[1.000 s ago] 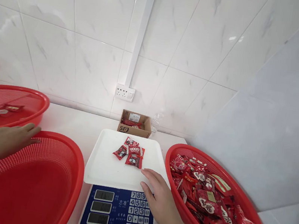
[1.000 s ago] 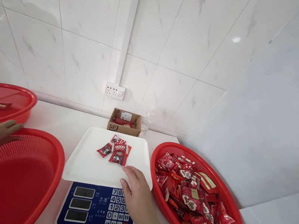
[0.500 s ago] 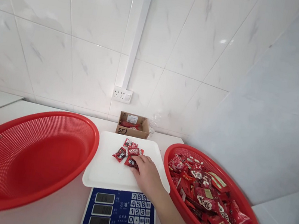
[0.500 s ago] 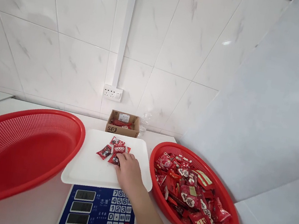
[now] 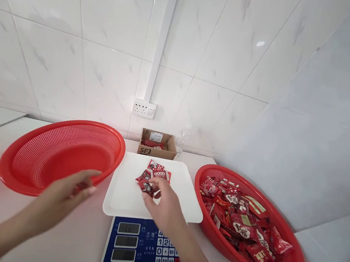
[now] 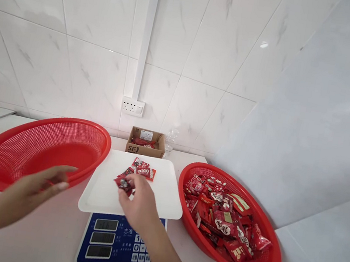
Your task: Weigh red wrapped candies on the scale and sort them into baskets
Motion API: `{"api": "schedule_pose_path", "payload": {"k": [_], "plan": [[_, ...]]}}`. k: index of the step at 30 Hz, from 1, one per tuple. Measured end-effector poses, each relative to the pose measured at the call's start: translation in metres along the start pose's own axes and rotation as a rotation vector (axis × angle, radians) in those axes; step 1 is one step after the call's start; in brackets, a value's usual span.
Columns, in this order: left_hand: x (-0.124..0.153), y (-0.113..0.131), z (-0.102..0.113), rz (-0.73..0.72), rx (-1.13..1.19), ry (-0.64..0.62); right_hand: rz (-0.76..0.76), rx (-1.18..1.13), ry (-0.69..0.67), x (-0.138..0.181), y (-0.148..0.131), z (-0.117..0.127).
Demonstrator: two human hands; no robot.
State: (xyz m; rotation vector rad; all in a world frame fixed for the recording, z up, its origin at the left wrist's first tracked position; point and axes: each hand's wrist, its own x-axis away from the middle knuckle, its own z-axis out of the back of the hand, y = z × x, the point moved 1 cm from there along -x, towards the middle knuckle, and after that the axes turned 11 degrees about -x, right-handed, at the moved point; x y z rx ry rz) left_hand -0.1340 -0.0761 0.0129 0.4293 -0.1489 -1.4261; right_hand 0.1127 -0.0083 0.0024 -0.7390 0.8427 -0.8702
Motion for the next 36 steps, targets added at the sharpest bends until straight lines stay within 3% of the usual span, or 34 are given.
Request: {"api": "schedule_pose_path", "payload": {"k": [3, 6, 8, 12, 15, 18, 22, 27, 31, 36], "plan": [[0.002, 0.057, -0.027, -0.189, 0.499, -0.213, 0.123, -0.04, -0.02, 0.01, -0.017, -0.021], [-0.002, 0.08, -0.038, -0.236, 0.613, -0.239, 0.204, -0.019, -0.069, 0.019, -0.018, -0.02], [-0.01, 0.072, -0.034, -0.183, 0.48, -0.147, 0.162, 0.019, -0.073, 0.023, -0.007, -0.005], [-0.034, 0.03, -0.014, 0.045, -0.044, 0.084, -0.005, 0.16, 0.039, 0.028, 0.028, 0.034], [-0.049, 0.01, -0.009, 0.053, -0.281, 0.116, -0.066, 0.265, 0.093, 0.028, 0.048, 0.05], [-0.057, 0.018, -0.021, -0.116, -0.281, 0.067, -0.126, 0.317, 0.059, 0.027, 0.056, 0.051], [-0.061, 0.059, -0.046, -0.334, -0.175, -0.071, -0.163, 0.394, -0.004, 0.026, 0.054, 0.046], [-0.071, 0.096, -0.066, -0.441, -0.179, -0.144, -0.182, 0.433, -0.039, 0.026, 0.053, 0.047], [-0.074, 0.091, -0.057, -0.399, -0.205, -0.132, -0.164, 0.431, -0.048, 0.026, 0.051, 0.05], [-0.07, 0.05, -0.023, -0.175, -0.298, -0.031, -0.164, 0.455, -0.068, 0.023, 0.051, 0.05]]}}
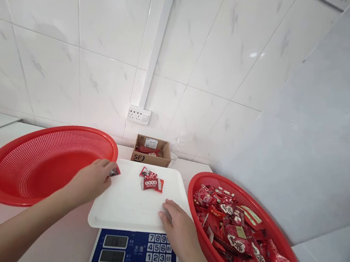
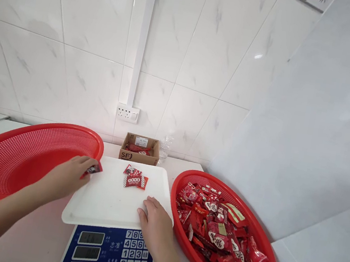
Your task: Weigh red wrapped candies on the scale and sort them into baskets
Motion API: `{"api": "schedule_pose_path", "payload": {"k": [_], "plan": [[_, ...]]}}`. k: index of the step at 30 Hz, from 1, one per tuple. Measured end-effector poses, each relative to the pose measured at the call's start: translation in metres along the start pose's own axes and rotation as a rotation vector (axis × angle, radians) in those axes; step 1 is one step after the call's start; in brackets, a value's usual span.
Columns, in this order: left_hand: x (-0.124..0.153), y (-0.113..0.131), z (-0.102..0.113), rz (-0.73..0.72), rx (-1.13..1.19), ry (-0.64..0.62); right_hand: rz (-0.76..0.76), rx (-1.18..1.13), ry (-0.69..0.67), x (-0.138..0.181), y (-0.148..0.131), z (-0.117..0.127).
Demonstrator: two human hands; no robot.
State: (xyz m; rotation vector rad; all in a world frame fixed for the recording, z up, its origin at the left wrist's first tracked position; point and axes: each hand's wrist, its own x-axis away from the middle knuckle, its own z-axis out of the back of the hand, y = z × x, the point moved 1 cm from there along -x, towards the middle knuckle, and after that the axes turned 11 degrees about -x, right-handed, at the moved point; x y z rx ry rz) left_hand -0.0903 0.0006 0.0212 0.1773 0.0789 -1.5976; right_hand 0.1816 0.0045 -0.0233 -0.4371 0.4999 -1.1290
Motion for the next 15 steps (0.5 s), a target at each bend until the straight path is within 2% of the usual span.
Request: {"api": "schedule_pose_path", "payload": {"k": [2, 4, 6, 9, 12, 15], "plan": [[0.002, -0.013, 0.003, 0.046, -0.062, 0.03, -0.001, 0.008, -0.001, 0.0, 0.0, -0.001], [0.0, -0.011, 0.002, -0.026, -0.072, 0.041, -0.014, 0.009, -0.005, -0.001, 0.0, -0.001], [-0.006, 0.005, -0.003, -0.177, -0.034, 0.012, -0.039, 0.002, -0.019, -0.001, -0.001, -0.001], [-0.019, 0.045, -0.013, -0.387, 0.0, -0.049, -0.06, -0.015, -0.035, -0.002, -0.003, 0.001], [-0.035, 0.081, -0.022, -0.494, -0.026, -0.067, -0.063, -0.03, -0.024, -0.002, -0.004, 0.003], [-0.049, 0.098, -0.028, -0.542, -0.062, -0.071, -0.064, -0.052, -0.001, -0.001, -0.004, 0.002]]}}
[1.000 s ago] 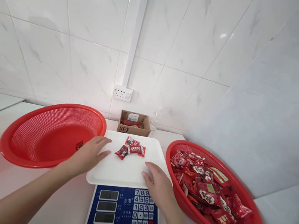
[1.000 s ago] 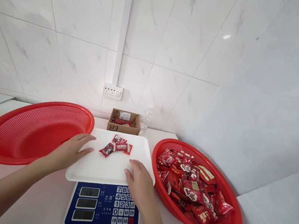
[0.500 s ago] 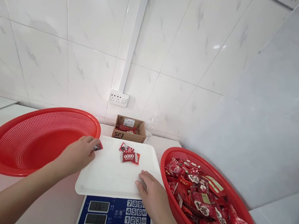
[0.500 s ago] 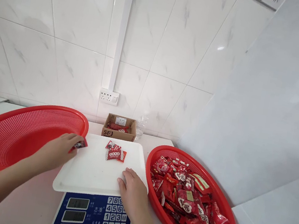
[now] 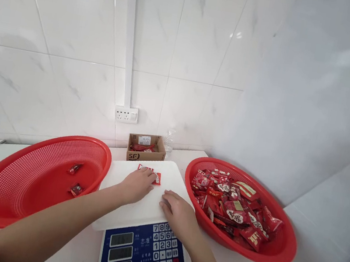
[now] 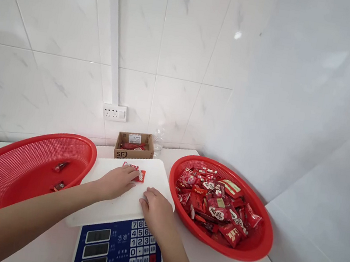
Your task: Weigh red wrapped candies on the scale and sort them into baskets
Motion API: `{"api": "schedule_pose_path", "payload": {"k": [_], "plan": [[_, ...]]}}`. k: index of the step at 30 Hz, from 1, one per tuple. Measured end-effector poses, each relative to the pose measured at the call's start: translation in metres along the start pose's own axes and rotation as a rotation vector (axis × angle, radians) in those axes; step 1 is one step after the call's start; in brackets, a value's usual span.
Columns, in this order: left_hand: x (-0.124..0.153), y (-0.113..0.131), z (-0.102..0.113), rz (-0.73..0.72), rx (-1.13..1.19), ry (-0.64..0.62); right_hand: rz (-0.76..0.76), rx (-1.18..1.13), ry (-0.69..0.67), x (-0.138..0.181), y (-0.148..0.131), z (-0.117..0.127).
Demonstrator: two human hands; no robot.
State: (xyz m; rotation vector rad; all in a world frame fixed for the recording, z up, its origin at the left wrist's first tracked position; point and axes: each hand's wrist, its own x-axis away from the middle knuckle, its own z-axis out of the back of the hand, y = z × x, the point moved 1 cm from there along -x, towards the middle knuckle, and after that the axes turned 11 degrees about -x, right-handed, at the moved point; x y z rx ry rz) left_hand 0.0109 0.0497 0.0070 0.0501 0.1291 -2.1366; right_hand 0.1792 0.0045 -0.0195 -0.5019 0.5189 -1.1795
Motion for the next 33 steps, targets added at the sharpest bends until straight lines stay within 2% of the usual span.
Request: {"api": "schedule_pose_path", "payload": {"k": [4, 8, 14, 17, 20, 24, 26, 29, 33], "plan": [[-0.002, 0.002, -0.004, 0.031, -0.013, 0.004, 0.014, -0.014, 0.008, 0.001, 0.002, 0.0], [0.026, -0.003, 0.002, 0.157, 0.005, 0.011, 0.057, 0.002, -0.009, 0.001, 0.004, 0.001], [0.094, -0.049, 0.025, 0.498, -0.04, 0.028, 0.071, 0.05, -0.044, 0.002, 0.011, -0.002], [0.107, -0.07, 0.029, 0.558, -0.049, 0.004, 0.051, 0.057, -0.039, 0.001, 0.012, -0.003], [0.091, -0.073, 0.026, 0.444, -0.021, -0.032, 0.014, 0.056, -0.035, -0.004, 0.008, 0.0], [0.038, -0.053, 0.014, 0.135, 0.041, -0.101, -0.045, 0.097, -0.046, -0.015, -0.003, 0.007], [0.012, -0.041, 0.007, 0.04, 0.08, -0.119, -0.041, 0.145, -0.058, -0.024, -0.008, 0.009], [-0.013, -0.03, -0.002, -0.005, 0.165, -0.125, 0.001, 0.188, -0.081, -0.042, -0.014, 0.007], [-0.016, -0.03, -0.008, 0.085, 0.345, -0.064, 0.071, 0.144, -0.097, -0.064, -0.013, -0.001]]}}
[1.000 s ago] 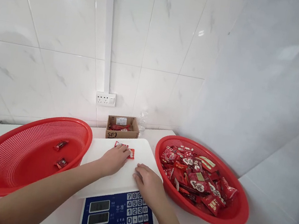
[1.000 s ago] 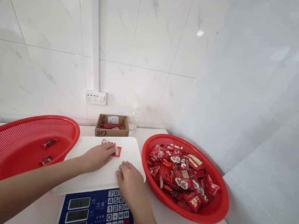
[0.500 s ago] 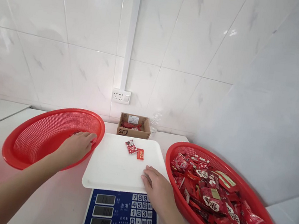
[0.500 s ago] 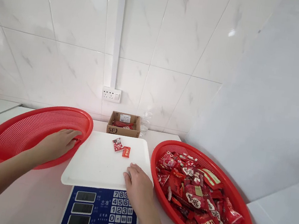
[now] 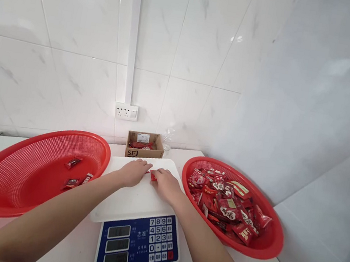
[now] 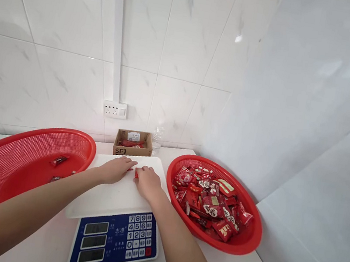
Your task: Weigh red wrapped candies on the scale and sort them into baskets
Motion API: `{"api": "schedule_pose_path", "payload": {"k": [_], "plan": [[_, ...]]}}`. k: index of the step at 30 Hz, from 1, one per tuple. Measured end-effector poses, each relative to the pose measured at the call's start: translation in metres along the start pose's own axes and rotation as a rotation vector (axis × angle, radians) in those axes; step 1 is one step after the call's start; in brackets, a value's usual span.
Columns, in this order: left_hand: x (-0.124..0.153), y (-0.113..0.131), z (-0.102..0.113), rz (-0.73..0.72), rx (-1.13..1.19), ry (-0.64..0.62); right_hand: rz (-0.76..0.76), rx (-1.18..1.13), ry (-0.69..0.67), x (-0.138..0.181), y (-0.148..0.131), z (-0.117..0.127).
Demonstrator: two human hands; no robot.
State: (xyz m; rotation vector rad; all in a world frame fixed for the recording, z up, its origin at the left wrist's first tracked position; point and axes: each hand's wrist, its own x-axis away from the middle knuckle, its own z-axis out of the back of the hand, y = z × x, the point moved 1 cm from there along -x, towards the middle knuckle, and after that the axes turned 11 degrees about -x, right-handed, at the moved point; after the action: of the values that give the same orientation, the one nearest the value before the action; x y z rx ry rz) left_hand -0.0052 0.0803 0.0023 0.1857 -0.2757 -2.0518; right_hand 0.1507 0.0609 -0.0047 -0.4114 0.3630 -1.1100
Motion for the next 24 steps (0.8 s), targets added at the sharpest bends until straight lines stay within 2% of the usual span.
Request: {"api": "schedule_pose_path", "payload": {"k": [4, 7, 13, 18, 24], "plan": [[0.016, -0.004, 0.002, 0.145, 0.291, 0.092, 0.006, -0.079, 0.042, -0.009, 0.003, -0.002], [0.028, -0.001, 0.005, 0.236, 0.589, 0.108, 0.002, -0.187, 0.101, -0.008, 0.003, 0.0], [0.046, 0.013, 0.002, 0.269, 1.093, 0.111, -0.041, -0.907, 0.261, -0.002, -0.008, -0.002], [0.054, 0.022, -0.003, 0.283, 1.235, 0.15, -0.019, -0.968, 0.33, 0.01, -0.021, 0.001], [0.061, 0.033, 0.006, 0.228, 1.213, 0.198, -0.007, -1.093, 0.233, 0.031, -0.026, 0.004]]}}
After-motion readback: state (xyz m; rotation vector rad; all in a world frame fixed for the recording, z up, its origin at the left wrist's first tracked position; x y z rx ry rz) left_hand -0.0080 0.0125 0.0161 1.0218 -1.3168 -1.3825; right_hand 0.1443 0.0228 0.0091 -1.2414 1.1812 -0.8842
